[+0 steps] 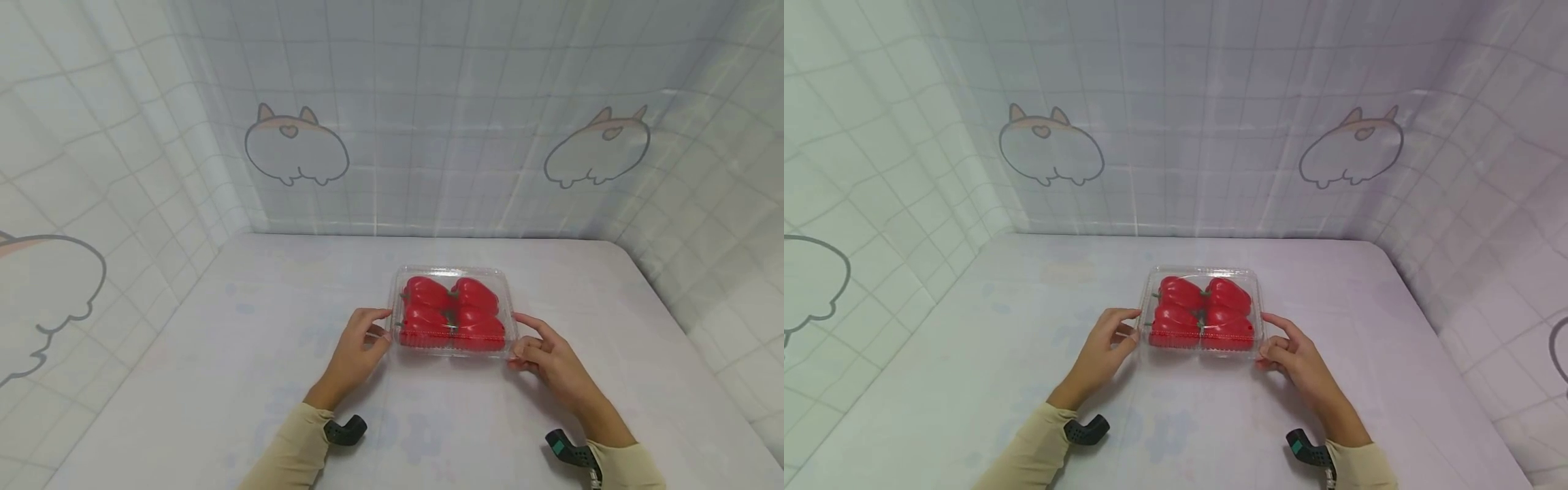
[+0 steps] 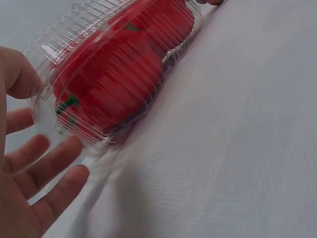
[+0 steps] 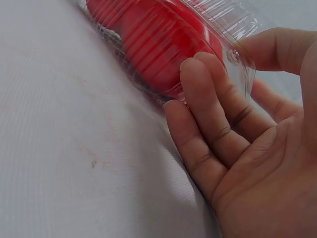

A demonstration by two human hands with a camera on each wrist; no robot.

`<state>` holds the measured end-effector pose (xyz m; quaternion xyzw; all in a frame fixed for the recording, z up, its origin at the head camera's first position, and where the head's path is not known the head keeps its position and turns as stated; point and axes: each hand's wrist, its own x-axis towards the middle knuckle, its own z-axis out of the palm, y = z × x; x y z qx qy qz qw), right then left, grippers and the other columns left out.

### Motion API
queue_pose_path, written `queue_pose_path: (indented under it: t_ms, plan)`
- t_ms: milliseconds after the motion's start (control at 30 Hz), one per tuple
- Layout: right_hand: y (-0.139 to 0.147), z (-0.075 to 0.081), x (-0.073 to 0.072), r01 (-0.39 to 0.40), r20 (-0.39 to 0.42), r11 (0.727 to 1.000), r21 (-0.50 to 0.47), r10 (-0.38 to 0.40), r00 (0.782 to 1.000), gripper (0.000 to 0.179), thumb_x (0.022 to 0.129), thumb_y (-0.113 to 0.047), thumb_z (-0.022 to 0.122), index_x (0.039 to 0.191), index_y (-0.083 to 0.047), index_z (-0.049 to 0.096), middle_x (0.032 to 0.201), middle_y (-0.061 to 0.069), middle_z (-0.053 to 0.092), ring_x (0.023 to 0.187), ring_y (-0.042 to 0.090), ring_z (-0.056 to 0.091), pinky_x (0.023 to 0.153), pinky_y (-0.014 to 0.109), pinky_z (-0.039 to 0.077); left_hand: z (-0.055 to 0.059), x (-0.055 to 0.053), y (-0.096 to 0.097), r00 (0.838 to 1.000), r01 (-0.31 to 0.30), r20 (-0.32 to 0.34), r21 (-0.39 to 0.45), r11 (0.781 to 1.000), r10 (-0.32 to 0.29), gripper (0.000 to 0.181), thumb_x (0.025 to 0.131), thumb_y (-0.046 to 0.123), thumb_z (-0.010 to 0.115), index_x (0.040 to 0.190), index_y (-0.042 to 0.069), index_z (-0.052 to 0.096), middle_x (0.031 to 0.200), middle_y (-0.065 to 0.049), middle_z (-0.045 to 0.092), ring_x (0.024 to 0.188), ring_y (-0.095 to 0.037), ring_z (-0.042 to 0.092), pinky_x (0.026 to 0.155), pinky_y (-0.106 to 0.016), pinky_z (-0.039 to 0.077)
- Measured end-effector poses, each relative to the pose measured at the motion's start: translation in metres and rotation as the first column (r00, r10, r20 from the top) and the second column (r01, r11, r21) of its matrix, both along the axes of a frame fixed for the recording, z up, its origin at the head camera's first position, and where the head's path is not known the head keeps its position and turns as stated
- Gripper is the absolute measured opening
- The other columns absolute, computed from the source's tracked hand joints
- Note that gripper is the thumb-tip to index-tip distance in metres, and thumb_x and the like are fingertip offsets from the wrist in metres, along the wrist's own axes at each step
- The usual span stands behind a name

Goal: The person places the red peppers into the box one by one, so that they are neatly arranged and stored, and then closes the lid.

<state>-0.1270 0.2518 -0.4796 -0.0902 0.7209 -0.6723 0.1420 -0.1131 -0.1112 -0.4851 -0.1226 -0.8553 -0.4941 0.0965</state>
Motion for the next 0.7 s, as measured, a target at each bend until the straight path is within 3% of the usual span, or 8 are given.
queue_pose_path:
  t_ms: [167, 267, 500, 700]
  plan:
    - [-0.0006, 0.0008, 0.0002, 0.012, 0.001, 1.000, 0.027, -0.012, 1.000, 0.059, 0.101, -0.012, 0.057, 0.154, -0.008, 0.031, 0.100, 0.017, 0.066, 0.090, 0.030, 0.070, 0.084, 0.031, 0.057, -0.0004, 0.0008, 0.0001, 0.997, 0.005, 0.077, 0.010, 1.000, -0.006, 0.041, 0.095, 0.011, 0.060, 0.136, 0.017, 0.057, 0.091, 0.004, 0.063, 0.076, -0.013, 0.060, 0.070, -0.028, 0.053]
    - [-0.0008, 0.0010, 0.0008, 0.021, 0.005, 0.999, 0.027, -0.021, 1.000, 0.058, 0.101, -0.011, 0.056, 0.154, -0.009, 0.031, 0.099, 0.016, 0.065, 0.090, 0.029, 0.070, 0.084, 0.031, 0.057, -0.0009, 0.0005, 0.0009, 0.994, 0.024, 0.107, 0.049, 0.998, -0.029, 0.042, 0.097, 0.010, 0.059, 0.138, 0.016, 0.055, 0.082, 0.003, 0.064, 0.072, -0.014, 0.061, 0.069, -0.029, 0.053]
    - [-0.0015, -0.0003, 0.0007, 0.027, 0.019, 0.999, 0.040, -0.027, 0.999, 0.059, 0.101, -0.013, 0.055, 0.154, -0.010, 0.031, 0.101, 0.015, 0.064, 0.091, 0.028, 0.070, 0.085, 0.030, 0.057, -0.0022, 0.0009, 0.0039, 0.987, 0.027, 0.151, 0.140, 0.990, -0.048, 0.044, 0.098, 0.003, 0.057, 0.141, 0.011, 0.052, 0.085, -0.003, 0.066, 0.079, -0.017, 0.067, 0.078, -0.027, 0.055]
    - [-0.0016, -0.0016, -0.0002, 0.038, 0.022, 0.998, 0.044, -0.039, 0.999, 0.058, 0.101, -0.014, 0.056, 0.153, -0.012, 0.033, 0.101, 0.016, 0.064, 0.091, 0.029, 0.070, 0.085, 0.030, 0.057, -0.0022, 0.0018, 0.0063, 0.977, 0.000, 0.209, 0.205, 0.979, -0.044, 0.045, 0.098, -0.002, 0.053, 0.143, 0.003, 0.047, 0.087, -0.015, 0.065, 0.083, -0.030, 0.068, 0.079, -0.029, 0.055]
